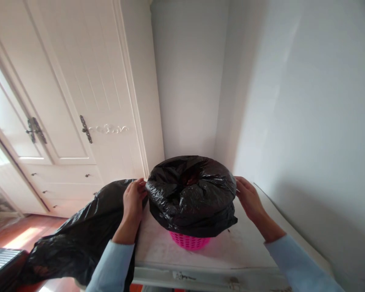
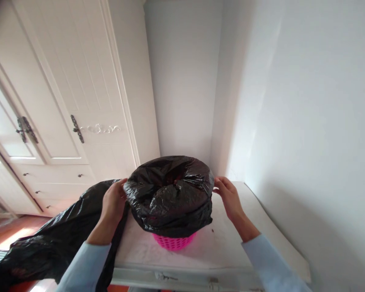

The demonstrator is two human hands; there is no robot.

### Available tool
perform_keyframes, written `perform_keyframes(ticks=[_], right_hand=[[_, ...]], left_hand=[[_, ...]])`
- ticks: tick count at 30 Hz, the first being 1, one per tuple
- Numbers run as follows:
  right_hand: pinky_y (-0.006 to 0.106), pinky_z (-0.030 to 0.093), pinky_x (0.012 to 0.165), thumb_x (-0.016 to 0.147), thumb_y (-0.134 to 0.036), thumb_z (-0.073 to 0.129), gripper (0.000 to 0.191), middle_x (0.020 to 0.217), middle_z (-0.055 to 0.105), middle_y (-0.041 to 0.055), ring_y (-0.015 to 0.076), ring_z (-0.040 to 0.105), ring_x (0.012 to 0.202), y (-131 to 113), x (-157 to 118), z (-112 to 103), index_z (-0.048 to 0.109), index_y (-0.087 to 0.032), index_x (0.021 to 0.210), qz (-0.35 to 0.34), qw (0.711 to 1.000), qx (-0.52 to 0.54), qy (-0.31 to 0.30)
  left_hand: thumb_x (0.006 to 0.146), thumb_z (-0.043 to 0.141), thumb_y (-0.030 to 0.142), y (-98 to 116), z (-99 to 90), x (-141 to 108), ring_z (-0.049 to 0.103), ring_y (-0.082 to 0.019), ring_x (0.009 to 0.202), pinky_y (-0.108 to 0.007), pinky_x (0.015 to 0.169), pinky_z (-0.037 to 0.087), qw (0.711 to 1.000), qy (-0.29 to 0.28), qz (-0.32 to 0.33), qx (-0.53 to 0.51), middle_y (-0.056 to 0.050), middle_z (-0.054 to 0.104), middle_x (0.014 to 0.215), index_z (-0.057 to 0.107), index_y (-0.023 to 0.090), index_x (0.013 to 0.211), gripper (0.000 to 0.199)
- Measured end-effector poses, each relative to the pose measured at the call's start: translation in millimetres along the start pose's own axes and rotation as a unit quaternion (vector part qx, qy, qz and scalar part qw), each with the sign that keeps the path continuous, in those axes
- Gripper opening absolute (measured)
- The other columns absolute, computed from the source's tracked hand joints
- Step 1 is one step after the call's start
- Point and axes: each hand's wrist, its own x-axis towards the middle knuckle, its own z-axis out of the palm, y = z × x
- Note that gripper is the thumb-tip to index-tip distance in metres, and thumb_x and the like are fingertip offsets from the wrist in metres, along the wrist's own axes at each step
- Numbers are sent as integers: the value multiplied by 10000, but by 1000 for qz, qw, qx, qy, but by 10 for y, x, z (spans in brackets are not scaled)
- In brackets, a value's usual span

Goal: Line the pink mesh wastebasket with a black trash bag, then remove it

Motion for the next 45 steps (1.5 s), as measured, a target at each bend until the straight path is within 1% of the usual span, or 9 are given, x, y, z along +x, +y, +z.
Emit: perform_keyframes(ticks=[3,6,9,16,20,27,33,40,45], right_hand=[[315,574,773,915,-418,648,220,1004,705,82,194,663,895,-184,-422,-90,713,-226,1000,-125,990,-38,45],[302,571,854,936,-272,633,120,1070,666,90,193,654,1004,-216,-841,-46,690,-233,1034,-255,958,-127,0],[312,569,906,915,-215,662,223,1134,633,103,202,640,1076,-89,-1080,66,654,-227,1137,-333,917,-218,-27],[283,587,765,913,-121,639,588,990,623,57,166,638,869,71,-1124,225,460,-239,1460,-383,884,-267,20],[265,573,737,911,-69,604,440,976,618,57,156,639,863,-32,-1119,272,558,-220,1322,-414,860,-298,22],[264,576,701,950,-138,576,102,933,660,56,154,677,817,290,-1113,128,639,-193,1009,-346,861,-371,44],[307,582,726,954,-232,585,126,999,680,70,175,683,837,394,-1214,-76,696,-212,1010,-249,901,-346,84],[406,547,944,933,-331,631,437,1340,572,129,236,626,1118,-138,-1457,498,565,-257,1359,-201,950,-201,128],[418,503,1032,912,-422,658,676,1567,391,128,250,579,1253,-84,-1465,832,380,-295,1515,-112,980,-105,124]], left_hand=[[893,599,402,55,-198,-400,650,-157,922,-248,768,515,992,87,46,-77,-40,696,990,676,194,1025,258],[920,620,379,-23,-252,-867,647,-164,929,-262,817,530,984,-27,173,28,-47,692,992,693,196,1004,215],[913,645,307,-242,-220,-1170,653,-211,1086,-326,914,556,936,-111,297,153,-92,669,1158,668,203,1149,259],[926,602,184,-642,-268,-1309,702,-201,1029,-309,844,601,869,-163,380,270,-109,679,1194,564,219,1324,402],[931,555,130,-631,-214,-1392,700,-216,961,-343,825,597,843,-199,410,286,-84,720,1067,645,215,1173,271],[908,602,146,-562,-227,-1559,708,-204,948,-308,819,598,847,-273,386,243,-59,733,1065,672,240,1120,242],[944,600,197,-303,-424,-1201,644,-170,1129,-269,957,536,919,-101,346,158,-67,671,1205,633,248,1229,292],[989,449,583,-311,-73,-654,398,-268,1474,-455,1245,299,988,-113,102,-37,-105,441,1582,450,207,1504,637],[980,372,657,-535,162,-972,185,-254,1569,-443,1295,145,978,-193,24,-72,-79,274,1676,290,218,1599,763]])
